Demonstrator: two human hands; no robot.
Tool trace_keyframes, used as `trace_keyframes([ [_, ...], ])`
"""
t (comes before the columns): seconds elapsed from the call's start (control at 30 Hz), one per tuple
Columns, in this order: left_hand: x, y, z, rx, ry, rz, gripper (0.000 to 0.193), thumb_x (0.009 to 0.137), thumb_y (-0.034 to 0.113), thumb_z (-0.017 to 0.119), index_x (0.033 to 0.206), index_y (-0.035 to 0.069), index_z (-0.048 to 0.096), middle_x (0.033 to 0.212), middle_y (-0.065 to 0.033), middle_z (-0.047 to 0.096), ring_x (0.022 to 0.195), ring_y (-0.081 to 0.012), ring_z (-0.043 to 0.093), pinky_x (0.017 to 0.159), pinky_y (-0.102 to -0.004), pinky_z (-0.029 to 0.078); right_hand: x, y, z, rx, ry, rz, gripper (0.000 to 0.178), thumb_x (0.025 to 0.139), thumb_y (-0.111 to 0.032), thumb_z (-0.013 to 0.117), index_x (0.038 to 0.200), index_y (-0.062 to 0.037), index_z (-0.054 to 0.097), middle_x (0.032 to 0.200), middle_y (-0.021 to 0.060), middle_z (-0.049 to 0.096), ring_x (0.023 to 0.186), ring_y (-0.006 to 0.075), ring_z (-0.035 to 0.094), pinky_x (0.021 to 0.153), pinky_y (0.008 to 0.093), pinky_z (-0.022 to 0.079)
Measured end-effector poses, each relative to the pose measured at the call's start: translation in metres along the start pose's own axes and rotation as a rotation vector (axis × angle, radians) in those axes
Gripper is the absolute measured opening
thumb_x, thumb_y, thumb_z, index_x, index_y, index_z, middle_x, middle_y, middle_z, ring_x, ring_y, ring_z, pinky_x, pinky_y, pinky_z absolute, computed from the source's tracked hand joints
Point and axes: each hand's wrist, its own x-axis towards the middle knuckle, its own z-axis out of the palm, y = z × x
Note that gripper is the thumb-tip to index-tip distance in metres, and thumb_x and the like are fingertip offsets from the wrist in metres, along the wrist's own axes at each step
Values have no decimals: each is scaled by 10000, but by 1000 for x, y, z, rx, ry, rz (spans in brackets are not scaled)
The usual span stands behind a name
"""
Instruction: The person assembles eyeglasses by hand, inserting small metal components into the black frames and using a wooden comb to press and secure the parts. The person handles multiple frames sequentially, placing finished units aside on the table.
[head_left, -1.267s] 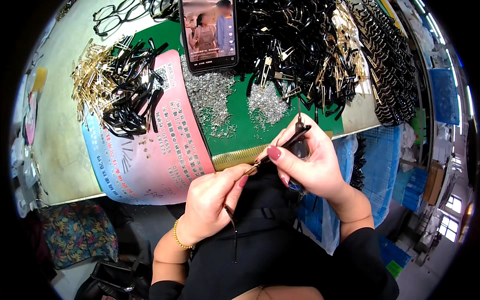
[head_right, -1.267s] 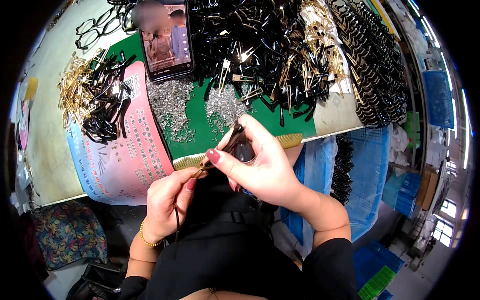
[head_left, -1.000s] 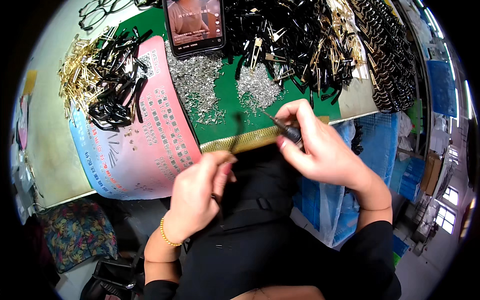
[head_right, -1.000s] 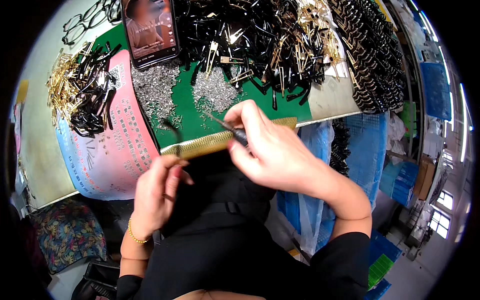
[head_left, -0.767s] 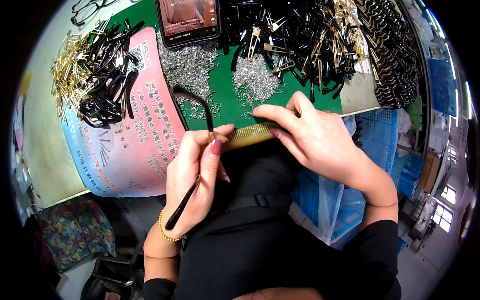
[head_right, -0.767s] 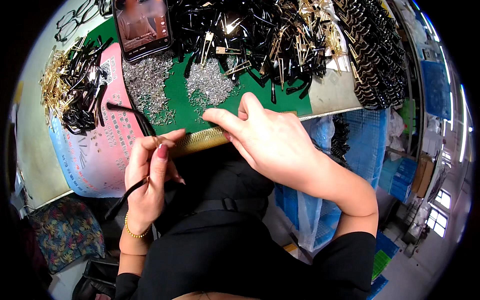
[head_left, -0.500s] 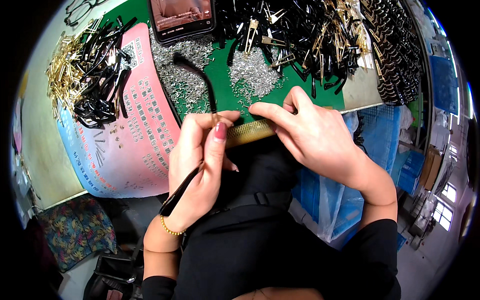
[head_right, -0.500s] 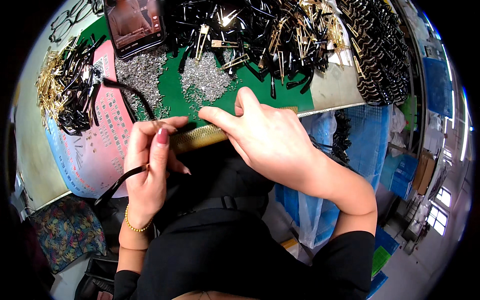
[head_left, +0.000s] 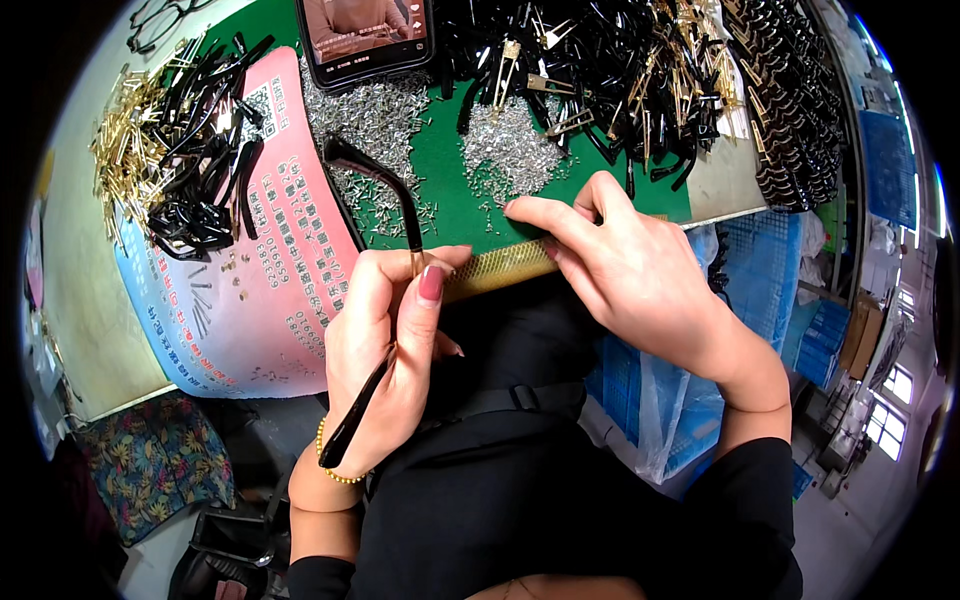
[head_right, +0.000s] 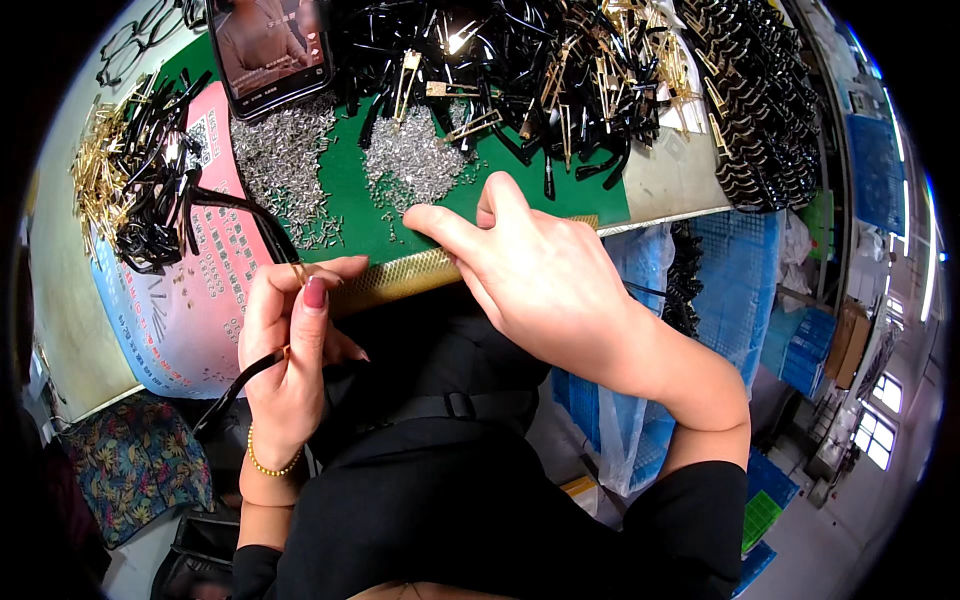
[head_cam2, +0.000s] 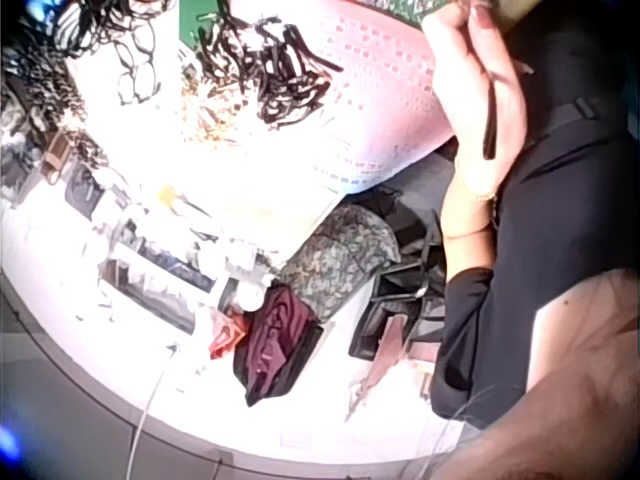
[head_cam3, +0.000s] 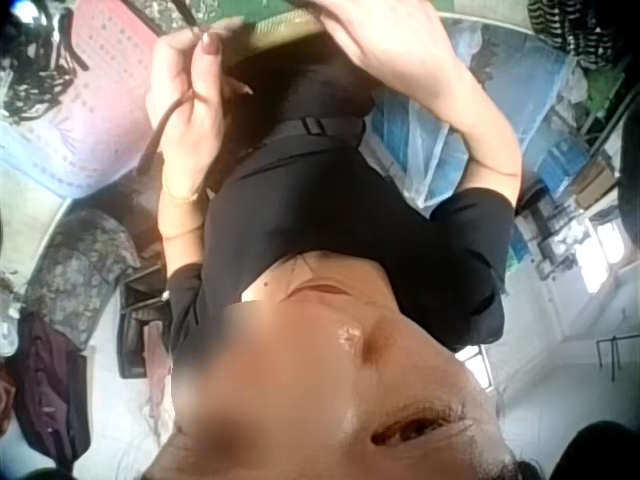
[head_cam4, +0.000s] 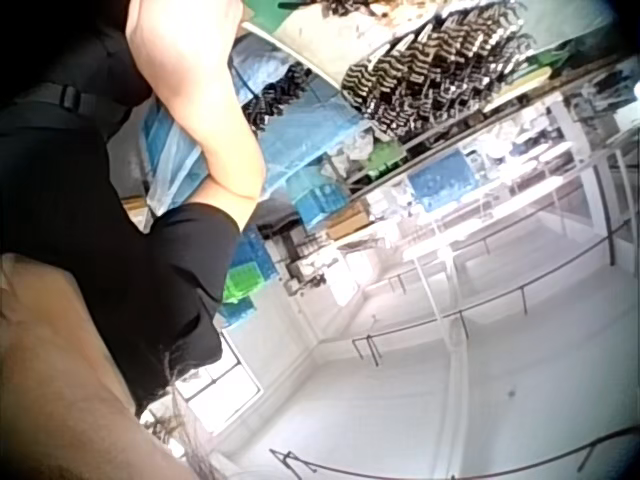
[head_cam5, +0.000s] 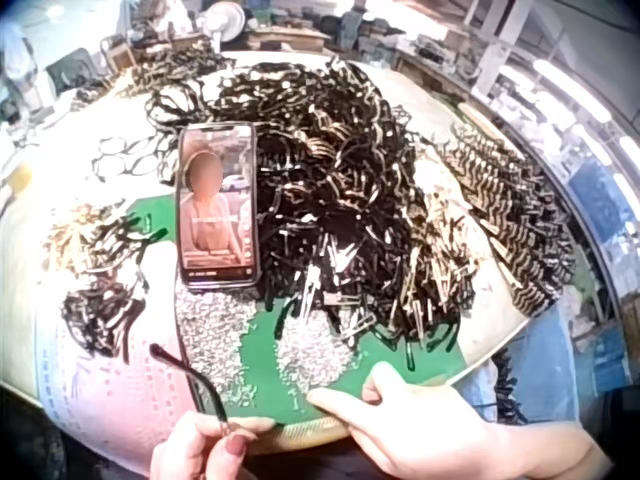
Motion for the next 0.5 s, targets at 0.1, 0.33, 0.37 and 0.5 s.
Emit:
trace_keyframes([
  [0.1,3,1,0,27,18,11,173,1099,170,459,1105,3,506,1244,-163,679,572,-25,516,527,-188,505,1,-2,0,4,-16,33,385,931,-107,636,1306,-188,596,906,135,520,645,319,636,538,418,532],
  [0.33,30,5,6,95,-64,48,190,1098,173,453,1106,-4,523,1355,-207,609,664,-53,578,556,-221,541,2,-4,-1,-21,-31,75,461,947,-134,627,1394,-224,561,914,137,531,641,312,647,537,413,533],
  [0.37,32,6,5,109,-87,26,196,1101,182,445,1097,2,521,1404,-217,589,671,-34,563,552,-209,536,3,-6,-2,-38,-48,89,500,939,-131,631,1421,-232,547,914,135,533,645,304,648,534,408,535],
  [0.5,19,3,3,101,-149,-5,182,1092,163,456,1097,-3,529,1324,-213,617,684,-86,594,548,-239,537,1,-7,6,-163,-33,-22,639,897,-115,652,1501,-246,491,917,125,540,666,271,654,521,380,538],
])
